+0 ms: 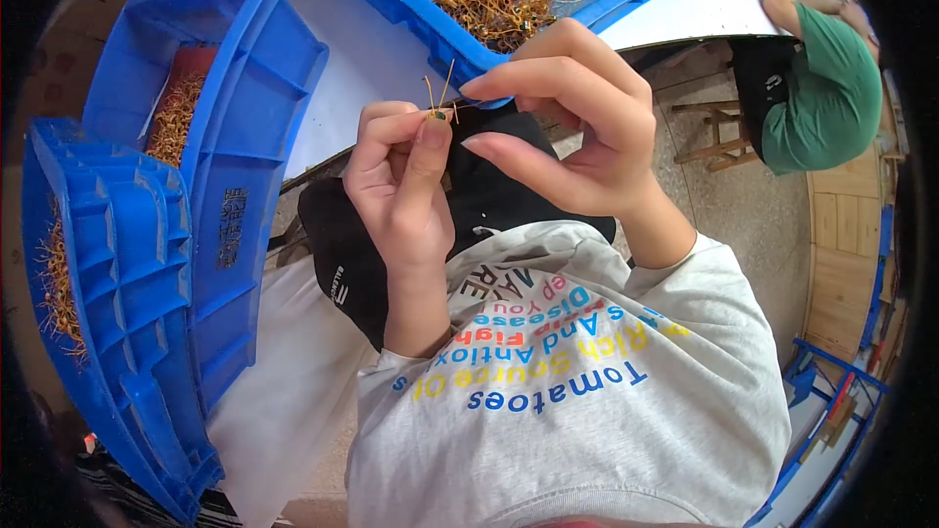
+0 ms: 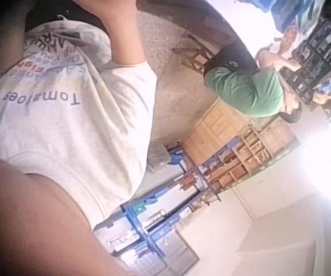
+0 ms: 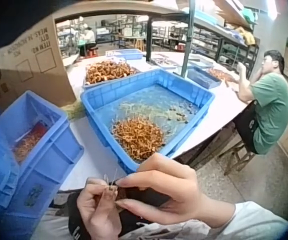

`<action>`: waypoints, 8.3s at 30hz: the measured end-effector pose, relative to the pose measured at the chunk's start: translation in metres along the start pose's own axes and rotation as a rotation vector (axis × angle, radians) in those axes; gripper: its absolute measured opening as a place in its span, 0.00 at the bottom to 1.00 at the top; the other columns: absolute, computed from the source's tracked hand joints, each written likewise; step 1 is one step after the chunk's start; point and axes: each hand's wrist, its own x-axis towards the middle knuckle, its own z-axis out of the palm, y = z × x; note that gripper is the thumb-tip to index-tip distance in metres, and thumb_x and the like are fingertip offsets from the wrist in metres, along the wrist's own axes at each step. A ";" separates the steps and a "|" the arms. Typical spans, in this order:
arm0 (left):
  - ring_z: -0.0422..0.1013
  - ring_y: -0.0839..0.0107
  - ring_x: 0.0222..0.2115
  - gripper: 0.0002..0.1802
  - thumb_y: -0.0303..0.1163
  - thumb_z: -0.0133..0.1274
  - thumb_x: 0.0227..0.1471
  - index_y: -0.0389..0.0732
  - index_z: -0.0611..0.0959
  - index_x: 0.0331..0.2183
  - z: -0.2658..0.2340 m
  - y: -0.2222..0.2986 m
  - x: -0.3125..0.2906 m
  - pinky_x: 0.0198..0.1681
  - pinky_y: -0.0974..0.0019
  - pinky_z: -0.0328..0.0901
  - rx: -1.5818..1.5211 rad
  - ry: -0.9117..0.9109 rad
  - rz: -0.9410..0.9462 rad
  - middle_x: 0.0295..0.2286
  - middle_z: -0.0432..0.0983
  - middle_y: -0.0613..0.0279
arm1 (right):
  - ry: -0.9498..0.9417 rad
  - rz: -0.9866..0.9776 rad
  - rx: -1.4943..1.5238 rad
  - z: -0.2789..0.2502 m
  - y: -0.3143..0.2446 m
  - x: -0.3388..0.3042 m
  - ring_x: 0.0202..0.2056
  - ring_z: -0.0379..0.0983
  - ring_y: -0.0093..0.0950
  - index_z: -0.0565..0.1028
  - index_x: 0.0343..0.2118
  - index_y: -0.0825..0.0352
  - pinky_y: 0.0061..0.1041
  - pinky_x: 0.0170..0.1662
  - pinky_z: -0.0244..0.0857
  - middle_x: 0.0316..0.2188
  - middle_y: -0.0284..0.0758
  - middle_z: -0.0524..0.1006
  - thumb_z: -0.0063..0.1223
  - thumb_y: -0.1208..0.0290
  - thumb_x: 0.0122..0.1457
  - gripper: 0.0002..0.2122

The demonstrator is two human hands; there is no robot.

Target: Assembling small metal terminals and wires at a workshop bench.

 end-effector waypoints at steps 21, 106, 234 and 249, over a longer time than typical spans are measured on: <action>0.61 0.77 0.32 0.04 0.19 0.53 0.54 0.36 0.77 0.34 0.007 0.003 -0.002 0.39 0.77 0.57 -0.412 0.001 -0.235 0.35 0.66 0.63 | -0.107 0.064 0.197 -0.007 0.004 -0.001 0.23 0.63 0.20 0.82 0.25 0.67 0.16 0.26 0.54 0.26 0.32 0.73 0.65 0.79 0.45 0.03; 0.60 0.79 0.21 0.09 0.18 0.64 0.42 0.37 0.86 0.31 0.000 0.007 0.003 0.22 0.77 0.54 0.818 -0.050 0.480 0.28 0.71 0.65 | -0.144 0.141 -0.011 -0.011 -0.005 0.003 0.22 0.62 0.20 0.79 0.25 0.71 0.14 0.25 0.54 0.25 0.32 0.72 0.60 0.84 0.47 0.03; 0.62 0.72 0.31 0.03 0.21 0.51 0.52 0.35 0.78 0.32 -0.003 0.005 -0.005 0.39 0.74 0.58 -0.474 -0.144 -0.295 0.34 0.66 0.59 | -0.188 0.026 0.277 -0.011 0.006 -0.011 0.37 0.64 0.25 0.82 0.26 0.67 0.15 0.30 0.58 0.41 0.40 0.68 0.65 0.80 0.44 0.05; 0.62 0.70 0.31 0.05 0.24 0.55 0.51 0.37 0.80 0.34 -0.003 0.001 -0.002 0.39 0.71 0.59 -0.411 -0.224 -0.162 0.32 0.65 0.59 | -0.141 0.200 0.340 -0.017 0.000 -0.015 0.37 0.65 0.29 0.81 0.27 0.68 0.21 0.38 0.63 0.39 0.40 0.68 0.63 0.81 0.43 0.06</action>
